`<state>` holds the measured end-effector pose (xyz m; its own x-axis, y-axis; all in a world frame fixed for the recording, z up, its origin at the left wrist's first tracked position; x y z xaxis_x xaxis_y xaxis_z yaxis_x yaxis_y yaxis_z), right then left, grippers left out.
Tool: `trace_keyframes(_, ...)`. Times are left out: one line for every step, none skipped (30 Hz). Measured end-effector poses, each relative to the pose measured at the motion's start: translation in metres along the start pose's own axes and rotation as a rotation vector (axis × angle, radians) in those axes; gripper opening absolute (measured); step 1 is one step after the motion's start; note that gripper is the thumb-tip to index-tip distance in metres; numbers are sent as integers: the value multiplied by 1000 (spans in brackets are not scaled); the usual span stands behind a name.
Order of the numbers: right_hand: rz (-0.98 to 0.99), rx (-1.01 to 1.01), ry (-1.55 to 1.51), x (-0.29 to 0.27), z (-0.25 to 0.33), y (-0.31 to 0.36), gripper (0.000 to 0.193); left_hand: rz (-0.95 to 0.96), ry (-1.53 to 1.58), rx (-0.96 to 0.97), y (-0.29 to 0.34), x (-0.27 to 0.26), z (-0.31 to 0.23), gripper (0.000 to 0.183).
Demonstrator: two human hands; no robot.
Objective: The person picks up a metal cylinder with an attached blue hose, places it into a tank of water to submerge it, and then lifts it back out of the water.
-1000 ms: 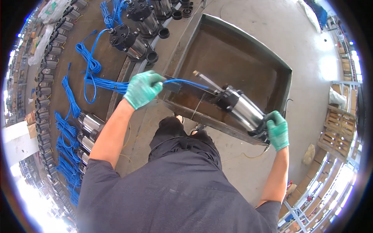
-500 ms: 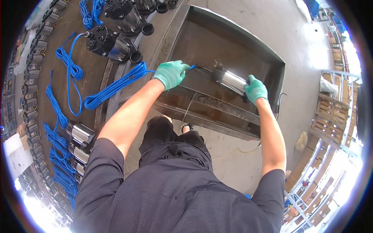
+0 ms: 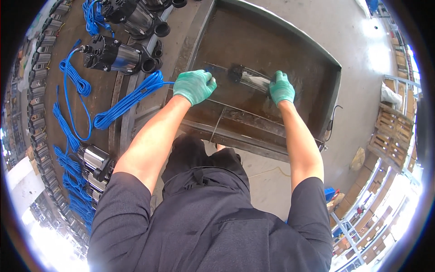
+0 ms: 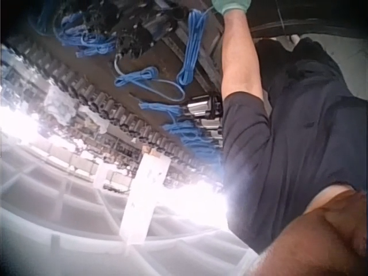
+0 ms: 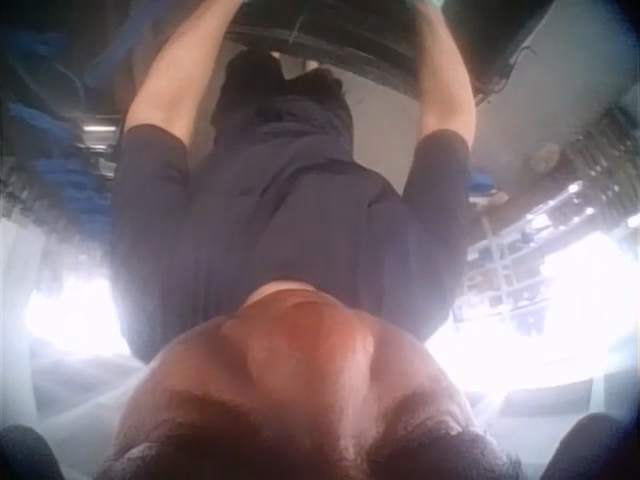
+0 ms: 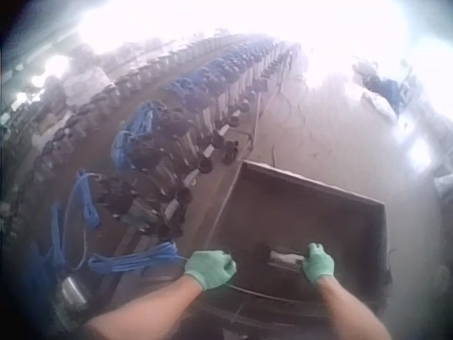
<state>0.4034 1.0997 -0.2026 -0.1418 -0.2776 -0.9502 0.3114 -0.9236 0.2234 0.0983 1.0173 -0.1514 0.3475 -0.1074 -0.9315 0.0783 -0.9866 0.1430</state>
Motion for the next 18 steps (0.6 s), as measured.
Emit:
trace_keyframes(-12,-7,-4,5,-2,0,41,24,-14,-14,-1,2,0,27)
trace_keyframes(-25,-12,-7,9,-3,-1,41,48,-28,-26,-2,4,-1,28)
trace_keyframes(-5,1,23,11,0,1,41,54,-33,-25,-2,4,-1,28)
trace_keyframes(-3,5,17,10,2,5,41,71,-41,-55,-3,5,0,29)
trace_keyframes(-37,-38,12,4,5,10,40,88,-48,-83,-3,6,1,30)
trace_keyframes(-73,-81,7,-8,12,17,39,92,-52,-78,-2,5,0,30)
trace_keyframes(-77,-56,-17,-17,13,23,37,112,-61,-98,-3,7,1,31)
trace_keyframes(-81,-50,-21,-26,10,33,37,132,-70,-117,-4,8,2,31)
trace_keyframes(-155,-79,-42,-43,5,49,35,153,-76,-122,-5,9,-1,31)
trace_keyframes(-227,-119,-70,-53,2,64,34,153,-81,-122,-4,8,1,31)
trace_keyframes(-269,-124,-91,-59,-8,79,32,162,-94,-131,-3,9,3,31)
trace_keyframes(-315,-126,-109,-67,-23,94,30,169,-106,-136,-4,9,4,32)
trace_keyframes(-343,-130,-111,-71,-43,108,28,166,-108,-130,-6,9,2,32)
trace_keyframes(-369,-135,-115,-74,-63,122,25,172,-116,-142,-5,8,2,31)
trace_keyframes(-367,-108,-104,-73,-84,136,23,178,-124,-152,-5,8,1,31)
trace_keyframes(-368,-81,-93,-72,-105,147,22,176,-127,-147,-6,8,0,31)
trace_keyframes(-350,-51,-109,-69,-125,156,21,175,-134,-160,-7,7,0,31)
trace_keyframes(-370,-15,-127,-66,-146,166,21,178,-139,-169,-6,8,-1,31)
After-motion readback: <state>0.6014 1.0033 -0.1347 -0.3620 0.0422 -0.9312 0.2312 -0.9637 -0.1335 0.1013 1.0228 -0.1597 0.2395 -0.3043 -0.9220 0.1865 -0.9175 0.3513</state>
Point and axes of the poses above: each hand's wrist, its own y-axis away from the middle knuckle, its own x-axis out of the palm, z = x × y, the point moved 8 cm from there along -y, towards the middle knuckle, and after that the axes turned 12 degrees about -x, right-handed, at the moved point
